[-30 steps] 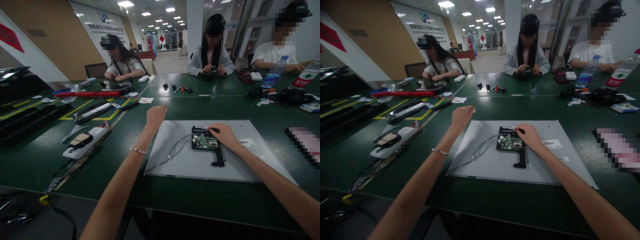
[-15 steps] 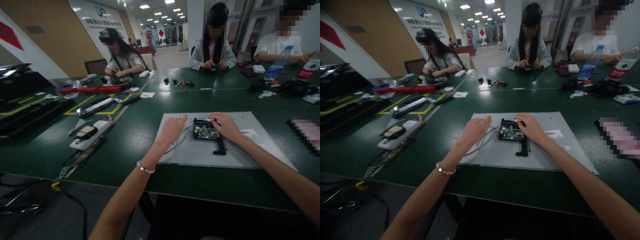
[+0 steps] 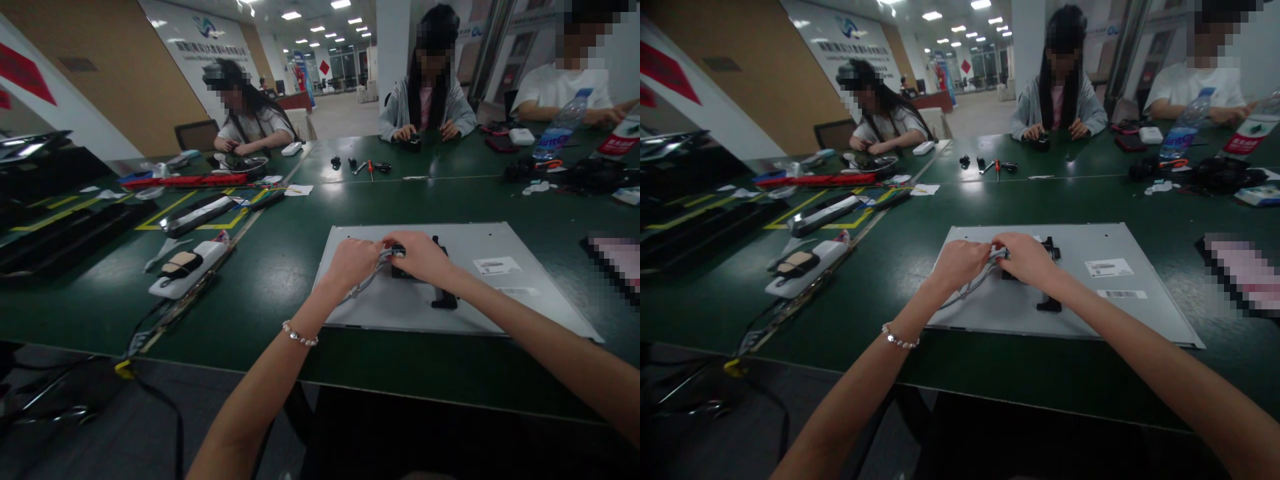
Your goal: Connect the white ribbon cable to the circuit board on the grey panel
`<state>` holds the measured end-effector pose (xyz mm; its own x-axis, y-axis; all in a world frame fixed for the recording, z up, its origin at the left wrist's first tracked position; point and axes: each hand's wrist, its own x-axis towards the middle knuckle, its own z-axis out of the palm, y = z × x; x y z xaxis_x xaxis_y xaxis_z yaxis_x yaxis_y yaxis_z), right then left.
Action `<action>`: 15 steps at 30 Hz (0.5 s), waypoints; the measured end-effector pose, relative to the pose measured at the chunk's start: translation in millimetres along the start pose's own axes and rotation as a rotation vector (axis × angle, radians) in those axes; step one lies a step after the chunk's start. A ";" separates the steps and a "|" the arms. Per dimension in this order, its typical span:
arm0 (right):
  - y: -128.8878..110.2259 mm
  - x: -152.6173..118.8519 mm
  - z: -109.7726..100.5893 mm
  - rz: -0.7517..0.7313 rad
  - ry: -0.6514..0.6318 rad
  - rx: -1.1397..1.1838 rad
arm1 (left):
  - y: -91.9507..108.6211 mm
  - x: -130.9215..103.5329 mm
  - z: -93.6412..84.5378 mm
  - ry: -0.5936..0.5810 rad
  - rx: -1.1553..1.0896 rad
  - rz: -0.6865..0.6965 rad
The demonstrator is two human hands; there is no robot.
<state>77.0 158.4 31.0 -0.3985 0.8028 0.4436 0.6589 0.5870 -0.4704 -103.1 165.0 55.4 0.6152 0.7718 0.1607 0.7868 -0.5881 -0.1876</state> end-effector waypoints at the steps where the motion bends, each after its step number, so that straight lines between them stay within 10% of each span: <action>1: -0.1 1.9 1.3 0.018 0.006 0.017 | -0.7 0.2 0.4 -0.004 0.003 -0.001; 15: -1.3 13.4 4.3 0.073 0.030 0.004 | -4.5 0.4 7.0 -0.007 -0.102 -0.097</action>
<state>68.1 168.9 34.3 -0.3304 0.8398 0.4308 0.6827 0.5278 -0.5053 -106.7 169.6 49.6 0.5362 0.8276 0.1660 0.8436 -0.5321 -0.0723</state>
